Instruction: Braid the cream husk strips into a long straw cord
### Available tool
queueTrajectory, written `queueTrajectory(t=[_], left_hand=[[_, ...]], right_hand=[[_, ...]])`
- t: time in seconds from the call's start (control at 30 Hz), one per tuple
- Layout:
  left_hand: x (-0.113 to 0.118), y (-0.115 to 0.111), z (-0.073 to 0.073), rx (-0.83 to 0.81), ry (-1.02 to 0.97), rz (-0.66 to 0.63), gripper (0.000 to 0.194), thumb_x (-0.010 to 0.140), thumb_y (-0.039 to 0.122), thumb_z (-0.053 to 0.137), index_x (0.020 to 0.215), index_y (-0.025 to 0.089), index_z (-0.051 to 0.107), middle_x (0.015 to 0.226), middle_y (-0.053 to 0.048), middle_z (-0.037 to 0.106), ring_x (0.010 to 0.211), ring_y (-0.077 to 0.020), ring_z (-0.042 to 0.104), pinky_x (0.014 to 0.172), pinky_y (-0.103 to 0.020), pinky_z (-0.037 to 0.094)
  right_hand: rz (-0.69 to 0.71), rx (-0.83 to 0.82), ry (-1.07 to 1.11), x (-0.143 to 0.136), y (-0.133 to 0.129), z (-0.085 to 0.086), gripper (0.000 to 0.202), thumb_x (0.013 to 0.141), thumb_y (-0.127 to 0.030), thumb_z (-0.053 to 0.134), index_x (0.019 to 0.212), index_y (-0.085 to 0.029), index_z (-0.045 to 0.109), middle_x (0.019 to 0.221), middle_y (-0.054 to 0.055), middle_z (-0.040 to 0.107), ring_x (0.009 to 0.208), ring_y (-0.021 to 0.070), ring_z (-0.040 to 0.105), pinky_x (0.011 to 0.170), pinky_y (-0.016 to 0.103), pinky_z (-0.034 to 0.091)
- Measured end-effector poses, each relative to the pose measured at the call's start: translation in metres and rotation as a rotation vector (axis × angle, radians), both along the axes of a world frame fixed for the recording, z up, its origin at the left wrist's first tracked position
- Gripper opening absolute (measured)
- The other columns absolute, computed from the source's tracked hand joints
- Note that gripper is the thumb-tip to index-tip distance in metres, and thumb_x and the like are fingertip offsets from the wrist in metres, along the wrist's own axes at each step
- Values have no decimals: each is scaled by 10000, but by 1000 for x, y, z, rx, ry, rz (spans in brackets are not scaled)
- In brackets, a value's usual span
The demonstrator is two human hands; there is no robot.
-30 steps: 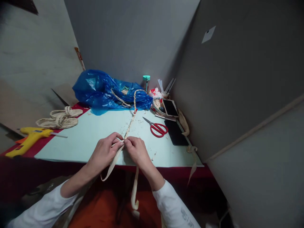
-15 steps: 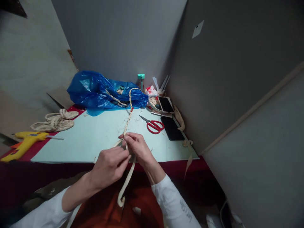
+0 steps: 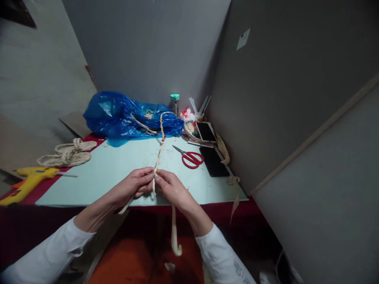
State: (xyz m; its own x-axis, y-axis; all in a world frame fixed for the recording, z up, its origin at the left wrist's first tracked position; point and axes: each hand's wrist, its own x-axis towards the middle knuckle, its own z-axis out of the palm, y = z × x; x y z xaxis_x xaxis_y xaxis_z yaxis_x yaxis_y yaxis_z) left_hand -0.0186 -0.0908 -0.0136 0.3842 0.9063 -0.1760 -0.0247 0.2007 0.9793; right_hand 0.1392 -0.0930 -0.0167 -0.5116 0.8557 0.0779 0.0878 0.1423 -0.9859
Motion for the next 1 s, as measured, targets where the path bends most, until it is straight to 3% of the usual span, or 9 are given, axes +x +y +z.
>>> queueTrajectory(t=[0.13,0.23,0.33,0.47,0.53,0.6,0.7,0.83,1.0], left_hand=[[0,-4,2,62,95,71,275,770,393,604,818,125,636,419,68,418,341,-30,224,379,-197,123],[3,-5,0,75,119,190,255,734,353,624,659,109,645,435,21,500,352,-26,219,390,-216,111],[5,-5,-2,75,91,263,226,695,320,655,642,100,662,486,-11,565,354,-22,253,398,-220,107],[2,-9,-2,-26,-3,205,264,714,333,653,810,91,702,469,-6,564,343,-15,242,398,-208,64],[-1,-11,0,-44,-54,172,295,733,349,647,854,85,699,625,-61,665,358,2,226,394,-198,68],[-4,-13,1,-63,-82,176,289,719,337,675,865,88,691,834,-116,714,402,-4,323,397,-180,154],[-7,-13,2,-86,-103,179,269,678,299,721,851,97,677,788,-90,704,466,-42,421,433,-180,244],[-9,-12,3,-18,-111,109,259,714,301,698,861,89,670,659,-26,633,430,-19,284,416,-188,165],[-10,-14,0,20,-170,39,304,725,316,698,917,92,622,732,-31,619,486,-34,342,438,-186,211]], right_hand=[[-153,360,-598,2,-10,19,178,931,-219,386,936,-146,548,724,38,609,631,133,519,586,235,338],[-230,492,-1058,-4,-19,32,131,907,-147,408,930,-156,536,673,55,618,588,168,563,550,260,294],[-288,546,-1219,-13,-30,35,143,906,-122,407,958,-169,532,729,85,651,630,198,618,546,266,299],[-351,606,-1193,-31,-46,21,240,861,-53,397,1036,-147,531,786,98,663,654,207,633,515,277,305],[-361,662,-1167,-40,-54,11,279,843,-39,395,1070,-116,539,792,112,657,686,214,633,513,283,313],[-346,694,-1126,-42,-58,6,254,853,-59,401,1037,-105,570,794,119,656,709,212,628,529,284,323],[-292,671,-911,-30,-56,12,210,922,-202,406,922,-166,614,814,78,669,723,181,611,586,267,347],[-437,522,-567,-5,-34,27,314,975,-296,329,883,-190,610,855,37,658,789,147,574,714,249,363],[-149,266,-325,-4,-1,14,273,954,-361,374,873,-181,563,719,-13,573,676,114,505,648,225,354]])
